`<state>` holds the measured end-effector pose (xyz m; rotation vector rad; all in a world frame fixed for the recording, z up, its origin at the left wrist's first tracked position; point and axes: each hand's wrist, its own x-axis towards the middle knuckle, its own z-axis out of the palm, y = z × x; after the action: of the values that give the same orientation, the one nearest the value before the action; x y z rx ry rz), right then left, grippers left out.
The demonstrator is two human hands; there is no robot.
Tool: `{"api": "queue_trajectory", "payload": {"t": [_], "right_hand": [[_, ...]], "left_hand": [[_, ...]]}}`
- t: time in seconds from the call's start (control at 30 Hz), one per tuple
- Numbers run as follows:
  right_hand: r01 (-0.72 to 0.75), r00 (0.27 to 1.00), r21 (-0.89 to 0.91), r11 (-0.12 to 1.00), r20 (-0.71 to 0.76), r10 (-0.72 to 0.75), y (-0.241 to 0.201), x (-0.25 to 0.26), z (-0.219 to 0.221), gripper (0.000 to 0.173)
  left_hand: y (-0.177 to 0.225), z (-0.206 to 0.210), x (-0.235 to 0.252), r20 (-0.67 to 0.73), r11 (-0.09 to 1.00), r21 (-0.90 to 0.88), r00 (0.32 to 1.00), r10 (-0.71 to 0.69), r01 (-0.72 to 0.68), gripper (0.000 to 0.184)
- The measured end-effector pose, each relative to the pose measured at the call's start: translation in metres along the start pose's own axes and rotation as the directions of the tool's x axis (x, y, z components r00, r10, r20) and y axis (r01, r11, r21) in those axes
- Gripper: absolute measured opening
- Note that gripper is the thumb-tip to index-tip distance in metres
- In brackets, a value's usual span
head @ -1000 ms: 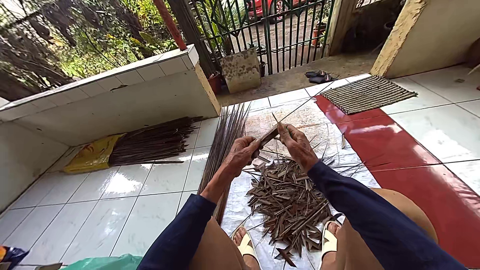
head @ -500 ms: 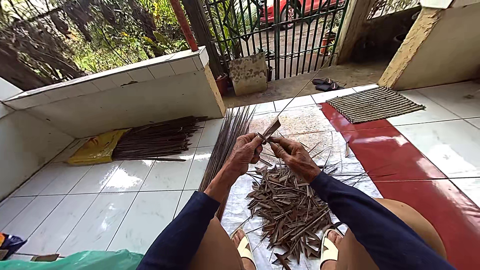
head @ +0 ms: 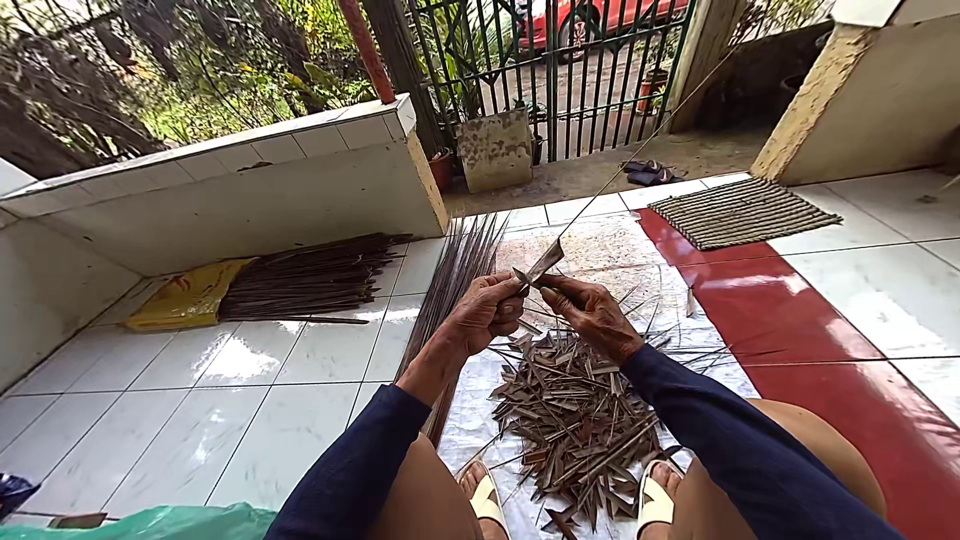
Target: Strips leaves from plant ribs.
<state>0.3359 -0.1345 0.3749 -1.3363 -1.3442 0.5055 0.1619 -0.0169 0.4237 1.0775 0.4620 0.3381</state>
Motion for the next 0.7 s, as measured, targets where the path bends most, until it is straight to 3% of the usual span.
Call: {"api": "queue_trajectory", "payload": {"t": [0.43, 0.57, 0.7], "right_hand": [[-0.055, 0.997, -0.148, 0.987, -0.069, 0.045, 0.002, 0.001, 0.003, 0.03], [-0.08, 0.992, -0.198, 0.977, -0.115, 0.058, 0.003, 0.0, 0.005, 0.031], [-0.126, 0.984, -0.293, 0.948, -0.158, 0.082, 0.01, 0.0, 0.008, 0.032]], "left_hand": [[0.0, -0.003, 0.0, 0.006, 0.999, 0.0, 0.999, -0.05, 0.05, 0.025], [-0.001, 0.003, 0.0, -0.074, 0.998, 0.029, 0.996, -0.047, 0.049, 0.025], [-0.005, 0.006, 0.002, -0.14, 0.985, 0.17, 0.99, 0.012, 0.012, 0.024]]}}
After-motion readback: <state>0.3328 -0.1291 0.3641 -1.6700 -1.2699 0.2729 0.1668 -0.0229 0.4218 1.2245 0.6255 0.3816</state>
